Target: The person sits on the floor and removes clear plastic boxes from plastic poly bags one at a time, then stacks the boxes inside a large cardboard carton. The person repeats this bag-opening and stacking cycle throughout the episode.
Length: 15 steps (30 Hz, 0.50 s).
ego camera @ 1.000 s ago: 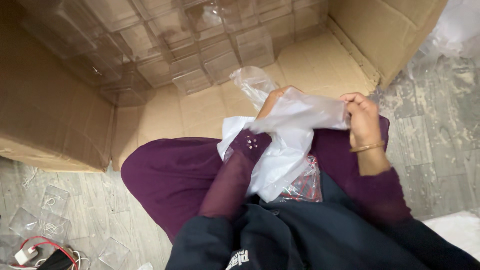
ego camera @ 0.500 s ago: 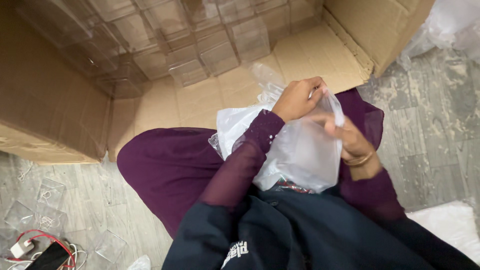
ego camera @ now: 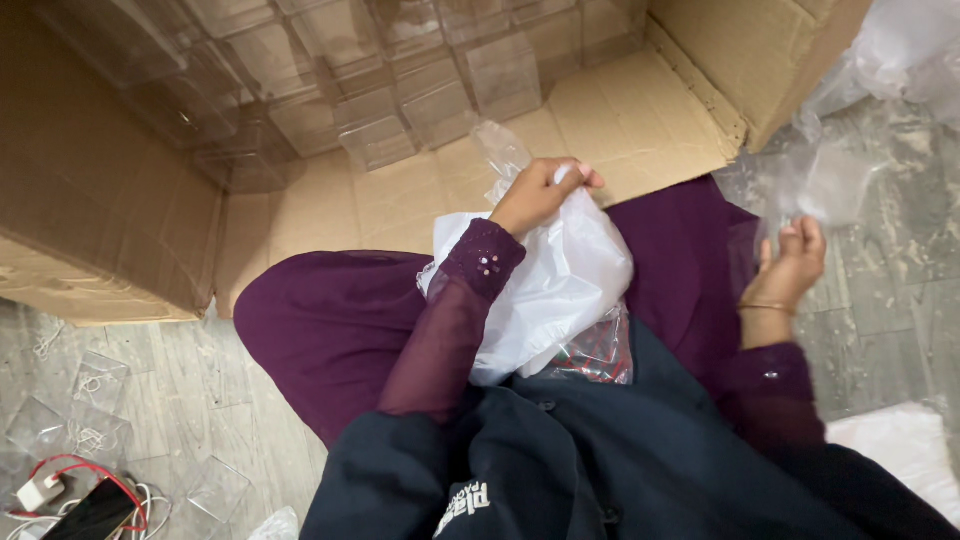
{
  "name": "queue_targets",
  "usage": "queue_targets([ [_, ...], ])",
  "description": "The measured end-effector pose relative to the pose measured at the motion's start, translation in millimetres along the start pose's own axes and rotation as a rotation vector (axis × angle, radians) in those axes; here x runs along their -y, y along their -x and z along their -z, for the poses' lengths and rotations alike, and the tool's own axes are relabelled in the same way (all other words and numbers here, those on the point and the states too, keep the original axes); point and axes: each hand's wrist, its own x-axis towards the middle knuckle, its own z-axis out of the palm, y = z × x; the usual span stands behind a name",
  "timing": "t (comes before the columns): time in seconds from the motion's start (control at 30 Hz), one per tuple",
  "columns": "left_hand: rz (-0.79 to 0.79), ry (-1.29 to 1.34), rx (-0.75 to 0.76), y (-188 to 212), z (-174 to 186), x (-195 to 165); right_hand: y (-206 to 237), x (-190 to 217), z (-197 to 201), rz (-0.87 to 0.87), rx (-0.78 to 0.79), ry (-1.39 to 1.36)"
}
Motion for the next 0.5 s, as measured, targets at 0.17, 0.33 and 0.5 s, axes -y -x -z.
queue_targets([
  [0.17, -0.091, -0.066, -0.111, -1, -7, -9, 70, 50, -101, 0.098, 0.542, -0.029],
  [0.33, -0.06, 0.058, -0.141, 4, -6, -8, 96, 74, -177, -0.137, 0.822, 0.153],
  [0.5, -0.046, 0.187, -0.115, 9, 8, 1, 93, 82, -196, -0.018, 0.725, 0.28],
])
